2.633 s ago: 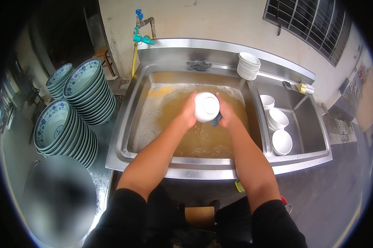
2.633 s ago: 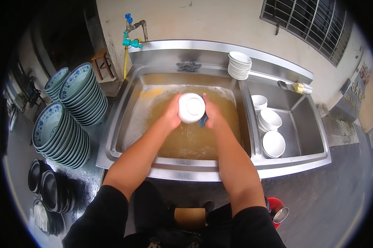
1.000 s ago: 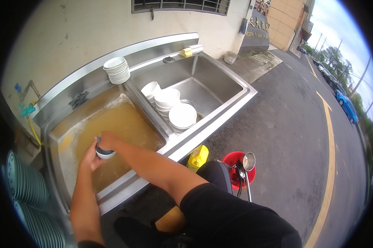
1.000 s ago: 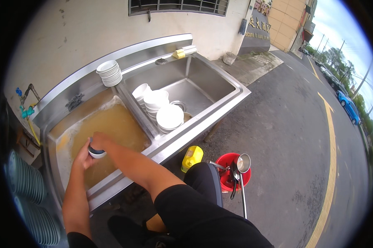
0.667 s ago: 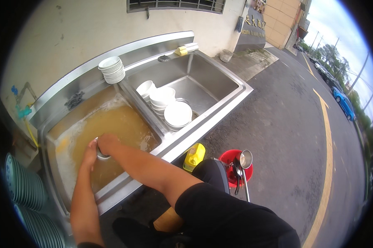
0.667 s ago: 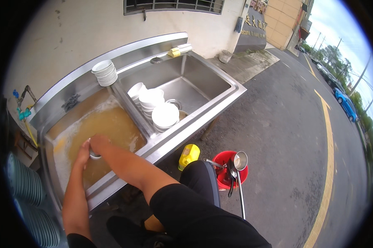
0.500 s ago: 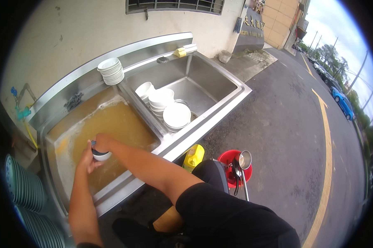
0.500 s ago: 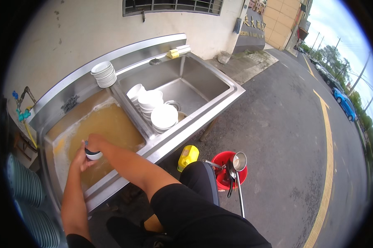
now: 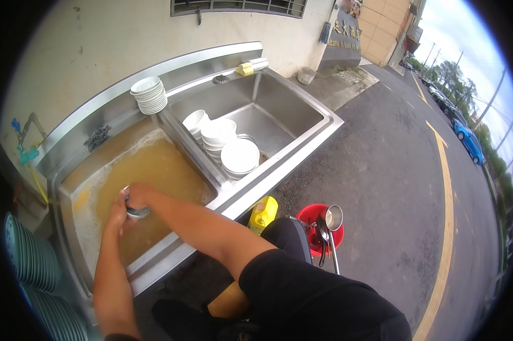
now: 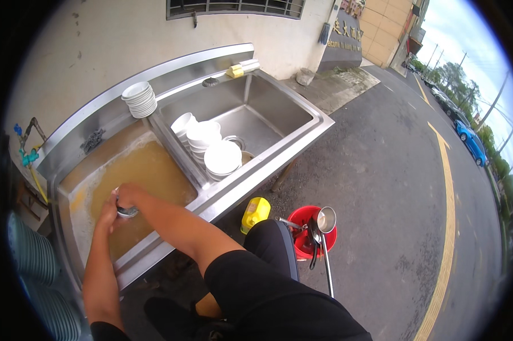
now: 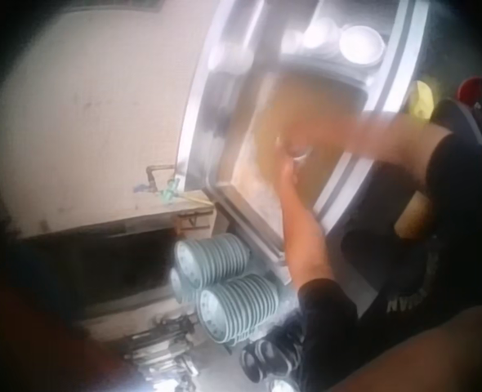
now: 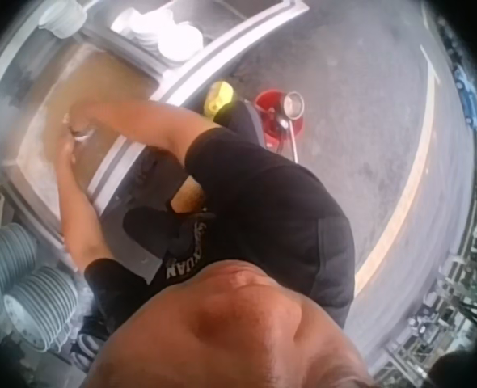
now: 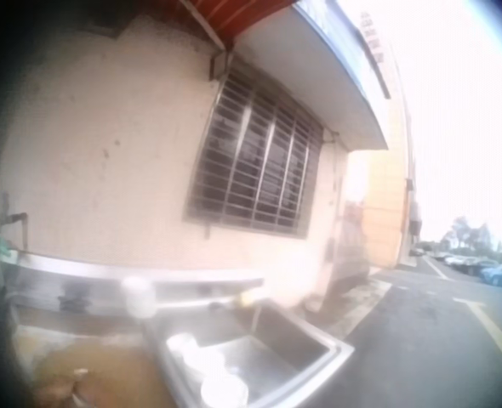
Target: The person washes white bowls one at a time in a double-basin stainless steel sink using a blue sponge and soapy water. They scrub each bowl, rinse it, and place it in the adjacent clean basin. Stacks of clean bowls and plates are visible nearby.
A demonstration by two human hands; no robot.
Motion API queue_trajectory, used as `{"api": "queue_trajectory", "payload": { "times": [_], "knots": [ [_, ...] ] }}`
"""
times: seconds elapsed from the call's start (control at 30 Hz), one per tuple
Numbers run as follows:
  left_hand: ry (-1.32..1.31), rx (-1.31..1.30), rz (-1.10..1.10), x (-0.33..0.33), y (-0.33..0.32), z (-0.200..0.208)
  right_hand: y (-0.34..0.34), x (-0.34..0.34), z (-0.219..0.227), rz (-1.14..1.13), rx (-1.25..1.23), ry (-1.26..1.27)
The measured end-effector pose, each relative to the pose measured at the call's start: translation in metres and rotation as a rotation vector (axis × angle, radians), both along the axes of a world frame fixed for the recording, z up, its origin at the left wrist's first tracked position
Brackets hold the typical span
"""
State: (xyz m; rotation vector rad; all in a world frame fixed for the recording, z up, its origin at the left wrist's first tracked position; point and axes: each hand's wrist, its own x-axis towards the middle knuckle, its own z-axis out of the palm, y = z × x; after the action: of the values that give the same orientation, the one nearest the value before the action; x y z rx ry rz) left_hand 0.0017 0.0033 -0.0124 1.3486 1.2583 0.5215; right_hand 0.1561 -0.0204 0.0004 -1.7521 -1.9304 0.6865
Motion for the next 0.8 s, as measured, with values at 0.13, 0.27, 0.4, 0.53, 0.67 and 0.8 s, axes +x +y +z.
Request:
{"api": "queue_trajectory", "payload": {
  "times": [0.13, 0.27, 0.4, 0.53, 0.67, 0.8],
  "knots": [
    [0.451, 0.875, 0.153, -0.079, 0.067, -0.066, -0.005, -0.029, 0.020, 0.198, -0.081, -0.241],
    [0.033, 0.374, 0.483, -0.030, 0.041, -0.022, -0.002, 0.017, -0.012, -0.077, -0.101, -0.316],
    [-0.627, -0.216, 0.640, -0.059, 0.061, -0.027, -0.001, 0.009, 0.011, -0.060, -0.060, -0.052],
    [-0.942, -0.243, 0.630, -0.157, 0.103, -0.070, -0.027, -0.068, 0.069, -0.019, 0.249, 0.473],
    [-0.820, -0.318, 0.363, -0.006, 0.009, 0.016, -0.041, -0.031, 0.047, -0.026, 0.789, 0.245],
    [-0.914, -0.404, 0.270, -0.052, 0.025, 0.005, -0.045, -0.042, 0.074, 0.028, 0.996, 0.190]
  ]
}}
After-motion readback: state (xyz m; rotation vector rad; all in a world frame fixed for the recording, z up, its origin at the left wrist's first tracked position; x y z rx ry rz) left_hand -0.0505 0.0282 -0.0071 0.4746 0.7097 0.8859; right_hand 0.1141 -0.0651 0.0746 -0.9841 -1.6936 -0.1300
